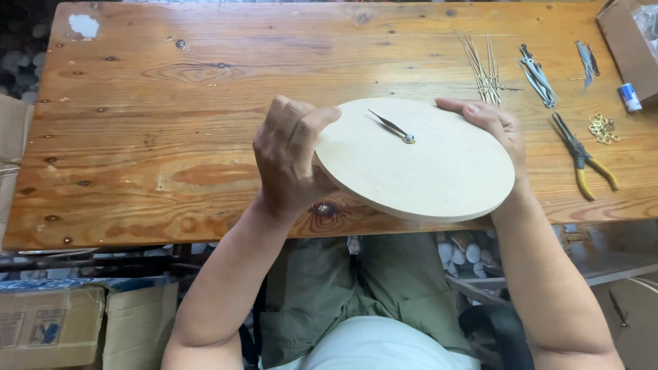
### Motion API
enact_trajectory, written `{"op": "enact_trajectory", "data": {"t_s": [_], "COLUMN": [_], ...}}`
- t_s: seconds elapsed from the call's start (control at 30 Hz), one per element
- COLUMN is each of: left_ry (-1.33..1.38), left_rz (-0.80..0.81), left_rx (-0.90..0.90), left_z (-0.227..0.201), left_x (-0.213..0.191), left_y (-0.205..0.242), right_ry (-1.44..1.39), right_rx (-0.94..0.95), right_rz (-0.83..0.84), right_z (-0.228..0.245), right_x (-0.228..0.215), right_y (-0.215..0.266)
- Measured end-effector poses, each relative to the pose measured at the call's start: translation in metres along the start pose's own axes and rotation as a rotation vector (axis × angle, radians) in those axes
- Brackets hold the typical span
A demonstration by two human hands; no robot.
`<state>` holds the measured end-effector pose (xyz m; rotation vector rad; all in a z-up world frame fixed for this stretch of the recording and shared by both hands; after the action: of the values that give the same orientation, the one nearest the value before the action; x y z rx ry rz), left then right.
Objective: The person assembles a clock mechanism on a round wooden board. They insert a metal spindle into the center, attach a metal hand, and secure it with a small nut. The person repeatedly adjusts and tests the hand's movement.
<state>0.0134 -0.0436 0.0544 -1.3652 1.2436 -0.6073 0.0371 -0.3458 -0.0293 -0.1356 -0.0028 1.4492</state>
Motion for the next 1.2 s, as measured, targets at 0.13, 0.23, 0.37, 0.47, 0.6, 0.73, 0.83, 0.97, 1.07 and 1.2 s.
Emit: {"op": "enact_trajectory", "data": {"t_s": [0.13, 0.23, 0.37, 0.47, 0.6, 0.73, 0.83, 0.97, 1.07, 1.2], "left_ry": [0.002, -0.028, -0.018, -0.004, -0.001, 0.017, 0.017, 0.093, 0.102, -0.042], "left_rz": [-0.016, -0.009, -0.03, -0.05, -0.064, -0.07, -0.009, 0.169, 0.29, 0.51], "left_rx": [0.01, 0.028, 0.056, 0.056, 0.061, 0.044, 0.032, -0.038, -0.083, -0.191], "left_z": [-0.004, -0.01, -0.013, -0.015, -0.017, -0.013, -0.004, 0.031, 0.037, 0.054], "left_x": [0.002, 0.003, 0.002, -0.001, -0.005, -0.006, -0.001, 0.019, 0.017, 0.024], "left_y": [0.006, 0.006, 0.007, 0.004, -0.001, -0.003, -0.001, 0.011, -0.001, 0.0], "right_ry": [0.058, 0.113, 0.157, 0.163, 0.207, 0.223, 0.167, -0.046, -0.196, -0.331], "right_rx": [0.012, -0.004, -0.019, -0.009, -0.006, -0.018, 0.032, 0.089, 0.104, 0.156], "right_rz": [0.021, 0.043, 0.09, 0.115, 0.14, 0.148, 0.107, 0.038, 0.007, 0.026], "right_z": [0.003, 0.005, 0.008, 0.014, 0.02, 0.022, 0.026, 0.008, -0.011, -0.02], "right_x": [0.004, 0.007, 0.014, 0.022, 0.03, 0.031, 0.031, 0.014, 0.001, 0.002], "right_y": [-0.001, -0.001, 0.001, 0.004, 0.008, 0.011, 0.019, 0.005, -0.007, -0.011]}}
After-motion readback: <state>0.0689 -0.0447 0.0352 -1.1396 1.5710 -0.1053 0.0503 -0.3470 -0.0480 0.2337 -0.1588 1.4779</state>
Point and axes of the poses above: each hand's wrist, its own y-axis away from the middle knuckle, its own x-axis out of the palm, z = x × y, the point moved 9 cm from there along -y, towards the middle knuckle, and after that the axes turned 6 degrees about y, right-handed, at the moved point
